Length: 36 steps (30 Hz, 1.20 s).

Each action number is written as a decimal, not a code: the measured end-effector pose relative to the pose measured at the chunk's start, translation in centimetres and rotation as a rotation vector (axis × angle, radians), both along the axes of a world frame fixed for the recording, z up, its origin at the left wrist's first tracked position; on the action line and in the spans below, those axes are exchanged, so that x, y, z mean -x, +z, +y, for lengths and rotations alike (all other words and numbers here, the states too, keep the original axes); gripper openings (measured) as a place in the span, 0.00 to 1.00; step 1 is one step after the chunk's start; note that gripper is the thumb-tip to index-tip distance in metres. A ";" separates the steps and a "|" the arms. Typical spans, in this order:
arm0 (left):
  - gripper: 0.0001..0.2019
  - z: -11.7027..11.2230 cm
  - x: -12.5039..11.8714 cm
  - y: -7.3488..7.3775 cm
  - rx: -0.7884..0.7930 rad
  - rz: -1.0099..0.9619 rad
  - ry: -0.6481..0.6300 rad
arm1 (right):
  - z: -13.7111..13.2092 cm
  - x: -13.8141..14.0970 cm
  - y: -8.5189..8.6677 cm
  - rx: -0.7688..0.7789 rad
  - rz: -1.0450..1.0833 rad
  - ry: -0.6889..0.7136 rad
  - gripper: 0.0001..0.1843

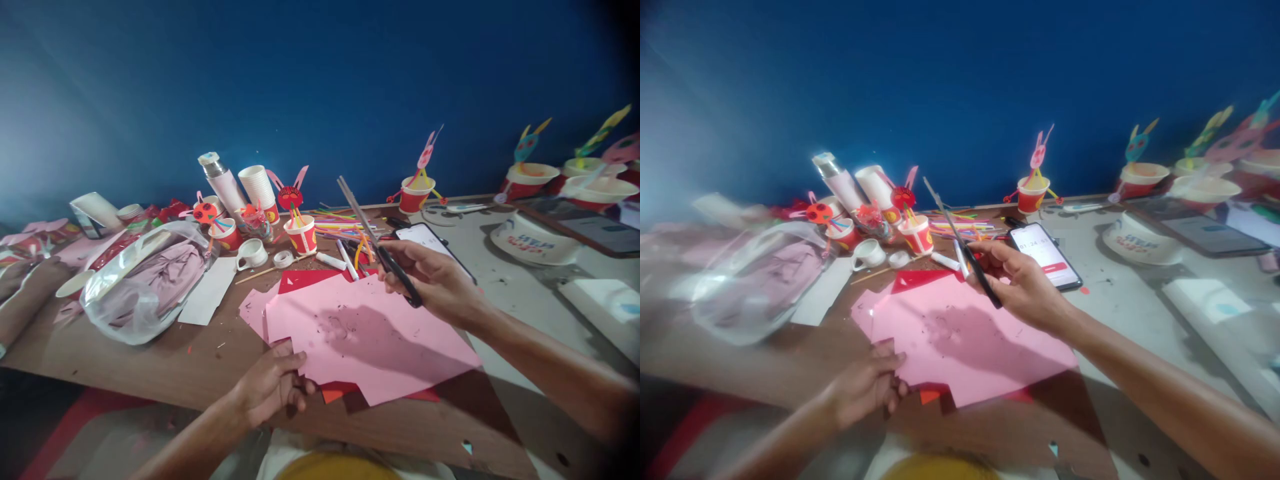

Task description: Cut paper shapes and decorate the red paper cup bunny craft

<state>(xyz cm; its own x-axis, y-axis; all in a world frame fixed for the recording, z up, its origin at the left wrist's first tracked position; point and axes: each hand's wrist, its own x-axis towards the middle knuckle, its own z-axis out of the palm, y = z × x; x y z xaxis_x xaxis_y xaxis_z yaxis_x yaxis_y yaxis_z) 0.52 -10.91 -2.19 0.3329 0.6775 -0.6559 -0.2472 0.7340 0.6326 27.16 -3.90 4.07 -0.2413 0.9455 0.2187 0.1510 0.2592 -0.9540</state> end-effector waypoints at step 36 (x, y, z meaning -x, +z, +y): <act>0.13 11.3 -1.5 5.4 -1.540 1.084 -0.514 | -3.5 3.0 -7.0 -0.674 -1.331 0.181 0.13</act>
<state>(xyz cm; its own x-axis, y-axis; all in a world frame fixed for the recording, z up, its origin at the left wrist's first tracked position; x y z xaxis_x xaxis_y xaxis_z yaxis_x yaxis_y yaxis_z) 2.04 0.40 3.25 0.5821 0.7649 0.2759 0.6468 -0.6412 0.4130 24.12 -7.44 -2.98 -0.7078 0.6959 0.1212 0.7060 0.6913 0.1538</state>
